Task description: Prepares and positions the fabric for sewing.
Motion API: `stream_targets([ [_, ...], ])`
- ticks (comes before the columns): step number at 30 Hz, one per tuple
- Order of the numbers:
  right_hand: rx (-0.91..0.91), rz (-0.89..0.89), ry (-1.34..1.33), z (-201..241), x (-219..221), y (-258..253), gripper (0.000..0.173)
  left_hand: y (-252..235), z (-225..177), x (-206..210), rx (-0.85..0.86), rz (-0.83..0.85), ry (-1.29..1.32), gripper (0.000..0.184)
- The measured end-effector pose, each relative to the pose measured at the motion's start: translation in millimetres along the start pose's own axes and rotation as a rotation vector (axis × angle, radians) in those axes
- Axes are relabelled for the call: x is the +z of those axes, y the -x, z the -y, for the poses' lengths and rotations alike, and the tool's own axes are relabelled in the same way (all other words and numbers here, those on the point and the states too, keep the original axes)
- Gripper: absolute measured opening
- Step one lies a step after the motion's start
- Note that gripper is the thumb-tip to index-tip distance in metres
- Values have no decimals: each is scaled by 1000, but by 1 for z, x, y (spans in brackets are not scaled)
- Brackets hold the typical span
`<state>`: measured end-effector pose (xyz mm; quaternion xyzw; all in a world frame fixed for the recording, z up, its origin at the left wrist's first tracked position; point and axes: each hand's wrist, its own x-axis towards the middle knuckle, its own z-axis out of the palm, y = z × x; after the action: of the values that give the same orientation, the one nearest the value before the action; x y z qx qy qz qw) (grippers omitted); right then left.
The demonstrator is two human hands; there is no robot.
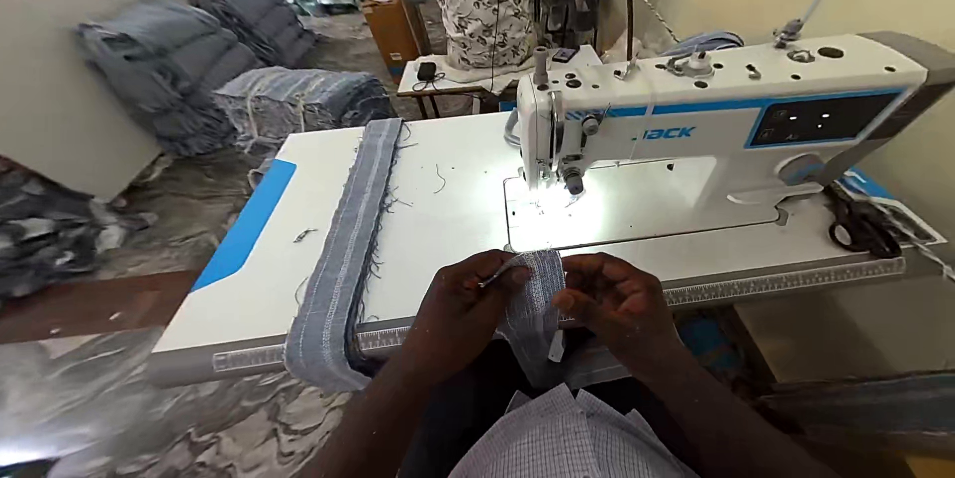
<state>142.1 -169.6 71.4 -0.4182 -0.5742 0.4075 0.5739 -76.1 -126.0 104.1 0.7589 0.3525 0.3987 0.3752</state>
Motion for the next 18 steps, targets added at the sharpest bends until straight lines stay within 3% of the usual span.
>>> stream_targets([
  [3, -37, -32, 54, 6, -3, -5, 10, 3, 3, 1, -4, 19, -6, 14],
  [10, 17, -143, 8, 0, -42, 1, 9, 9, 19, -18, -88, -78, -19, 14],
  [15, 53, -219, -16, 3, -101, 26, 12, 9, 31, -37, -117, -223, -23, 14],
  [17, 192, -177, 300, 1, -142, 45, 11, 11, 34, -44, -145, -229, -34, 15],
  [18, 308, -109, 627, -2, -162, 53, 13, 12, 35, -47, -149, -197, -42, 16],
])
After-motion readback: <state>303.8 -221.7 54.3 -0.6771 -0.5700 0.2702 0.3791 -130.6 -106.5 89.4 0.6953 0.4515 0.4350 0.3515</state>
